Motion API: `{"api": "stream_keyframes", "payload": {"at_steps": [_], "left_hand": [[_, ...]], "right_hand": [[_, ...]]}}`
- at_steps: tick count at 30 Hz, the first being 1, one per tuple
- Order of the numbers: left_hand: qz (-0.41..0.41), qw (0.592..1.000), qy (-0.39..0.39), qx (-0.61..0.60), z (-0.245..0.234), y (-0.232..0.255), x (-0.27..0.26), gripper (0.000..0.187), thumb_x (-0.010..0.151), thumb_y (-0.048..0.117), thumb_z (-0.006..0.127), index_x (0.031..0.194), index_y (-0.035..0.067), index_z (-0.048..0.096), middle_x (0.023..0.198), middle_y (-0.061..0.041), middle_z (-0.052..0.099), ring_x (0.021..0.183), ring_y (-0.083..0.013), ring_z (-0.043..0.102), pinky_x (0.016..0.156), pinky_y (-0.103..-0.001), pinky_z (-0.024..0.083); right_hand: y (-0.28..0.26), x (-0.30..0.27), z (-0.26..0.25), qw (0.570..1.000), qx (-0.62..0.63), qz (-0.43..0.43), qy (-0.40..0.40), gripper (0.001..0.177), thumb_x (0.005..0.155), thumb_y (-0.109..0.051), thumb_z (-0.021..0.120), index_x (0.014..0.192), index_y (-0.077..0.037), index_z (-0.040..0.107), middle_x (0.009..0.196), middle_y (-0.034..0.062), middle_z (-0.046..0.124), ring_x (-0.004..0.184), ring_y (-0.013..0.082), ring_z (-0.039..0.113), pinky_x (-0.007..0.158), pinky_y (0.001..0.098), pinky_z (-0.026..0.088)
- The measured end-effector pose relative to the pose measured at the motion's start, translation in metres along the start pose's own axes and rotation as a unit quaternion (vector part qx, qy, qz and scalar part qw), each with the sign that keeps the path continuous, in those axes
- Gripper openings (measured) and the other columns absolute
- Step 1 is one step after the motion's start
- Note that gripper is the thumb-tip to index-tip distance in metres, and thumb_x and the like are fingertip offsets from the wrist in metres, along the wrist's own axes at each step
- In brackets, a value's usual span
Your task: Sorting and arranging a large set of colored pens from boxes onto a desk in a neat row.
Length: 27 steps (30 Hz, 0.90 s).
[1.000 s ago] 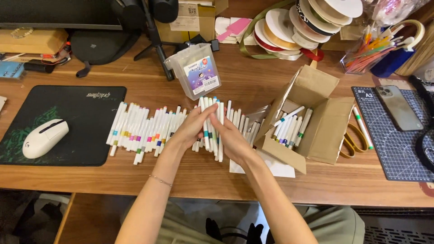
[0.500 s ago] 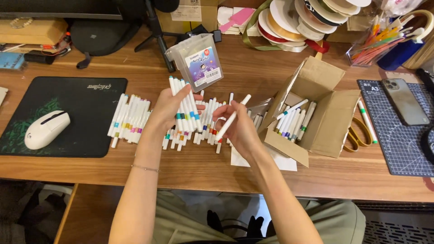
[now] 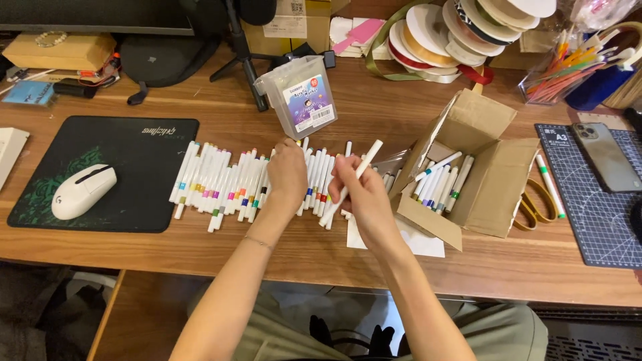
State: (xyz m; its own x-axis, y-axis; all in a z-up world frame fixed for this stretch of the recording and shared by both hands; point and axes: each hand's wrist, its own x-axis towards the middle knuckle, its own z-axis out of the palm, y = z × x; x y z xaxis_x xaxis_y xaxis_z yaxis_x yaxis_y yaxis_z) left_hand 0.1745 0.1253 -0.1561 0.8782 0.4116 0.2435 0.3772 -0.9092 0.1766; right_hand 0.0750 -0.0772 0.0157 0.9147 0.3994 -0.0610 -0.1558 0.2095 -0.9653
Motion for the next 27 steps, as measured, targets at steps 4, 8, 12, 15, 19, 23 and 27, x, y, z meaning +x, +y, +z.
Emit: {"api": "stream_keyframes", "payload": {"at_steps": [4,8,12,15,19,23,27], "left_hand": [[-0.01,0.99,0.092,0.106,0.059,0.0,0.017,0.063,0.086,0.047,0.102,0.116,0.002,0.07,0.097,-0.013,0.07,0.083,-0.0335,0.084,0.072,-0.043,0.073],[-0.018,0.992,0.091,0.085,-0.035,0.016,-0.024,0.08,0.082,0.063,0.102,0.12,0.001,0.071,0.1,-0.013,0.068,0.086,-0.0332,0.082,0.072,-0.044,0.073],[-0.013,0.999,0.034,-0.028,-0.081,0.005,-0.043,0.065,0.103,0.055,0.087,0.128,-0.003,0.071,0.11,-0.019,0.069,0.107,-0.0411,0.079,0.084,-0.051,0.07],[-0.002,0.957,-0.052,-0.286,-0.16,0.013,-0.079,0.059,0.115,0.055,0.067,0.141,0.002,0.073,0.109,-0.02,0.076,0.107,-0.0386,0.08,0.089,-0.051,0.066],[0.094,0.674,-0.194,-0.707,-0.264,0.052,-0.151,0.075,0.116,0.065,0.046,0.15,0.005,0.076,0.144,-0.024,0.081,0.137,-0.039,0.077,0.125,-0.06,0.051],[-0.001,0.676,-0.102,-0.73,-0.247,0.076,-0.174,0.041,0.117,0.042,0.067,0.127,0.008,0.087,0.11,-0.008,0.087,0.107,-0.0137,0.075,0.095,-0.029,0.062],[-0.169,0.582,0.022,-0.795,-0.275,0.105,-0.187,0.021,0.106,0.024,0.068,0.092,0.012,0.08,0.1,-0.005,0.084,0.092,-0.0158,0.072,0.069,-0.032,0.049]], "right_hand": [[-0.003,-0.02,-0.005,0.999,-0.049,-0.002,-0.004,0.04,0.128,-0.038,0.039,0.143,-0.009,0.062,0.081,0.0166,0.072,0.071,0.0182,0.051,0.065,0.0288,0.035],[0.001,-0.034,-0.01,0.994,-0.098,-0.046,-0.001,0.043,0.128,-0.026,0.036,0.138,-0.004,0.071,0.079,0.0197,0.079,0.074,0.0192,0.056,0.067,0.0287,0.042],[0.007,-0.04,-0.011,0.991,-0.107,-0.075,0.028,0.037,0.128,-0.027,0.04,0.128,-0.008,0.072,0.074,0.0088,0.06,0.065,0.0159,0.047,0.054,0.0272,0.038],[-0.005,-0.057,-0.01,0.996,-0.079,-0.049,0.014,0.043,0.129,-0.026,0.035,0.13,-0.005,0.073,0.076,0.006,0.05,0.06,0.0147,0.046,0.047,0.0253,0.037],[-0.008,-0.067,-0.023,0.993,-0.1,-0.057,-0.023,0.046,0.128,-0.026,0.041,0.128,-0.004,0.081,0.072,0.0084,0.061,0.056,0.0122,0.045,0.047,0.0232,0.039],[-0.021,-0.095,-0.021,0.982,-0.145,-0.112,-0.042,0.043,0.126,-0.022,0.044,0.118,-0.004,0.083,0.068,0.0033,0.057,0.061,0.0126,0.043,0.056,0.027,0.04],[-0.06,-0.137,0.006,0.937,-0.331,-0.066,0.09,0.033,0.122,-0.033,0.052,0.097,-0.02,0.07,0.075,-0.0015,0.06,0.07,0.0227,0.052,0.069,0.037,0.041]]}}
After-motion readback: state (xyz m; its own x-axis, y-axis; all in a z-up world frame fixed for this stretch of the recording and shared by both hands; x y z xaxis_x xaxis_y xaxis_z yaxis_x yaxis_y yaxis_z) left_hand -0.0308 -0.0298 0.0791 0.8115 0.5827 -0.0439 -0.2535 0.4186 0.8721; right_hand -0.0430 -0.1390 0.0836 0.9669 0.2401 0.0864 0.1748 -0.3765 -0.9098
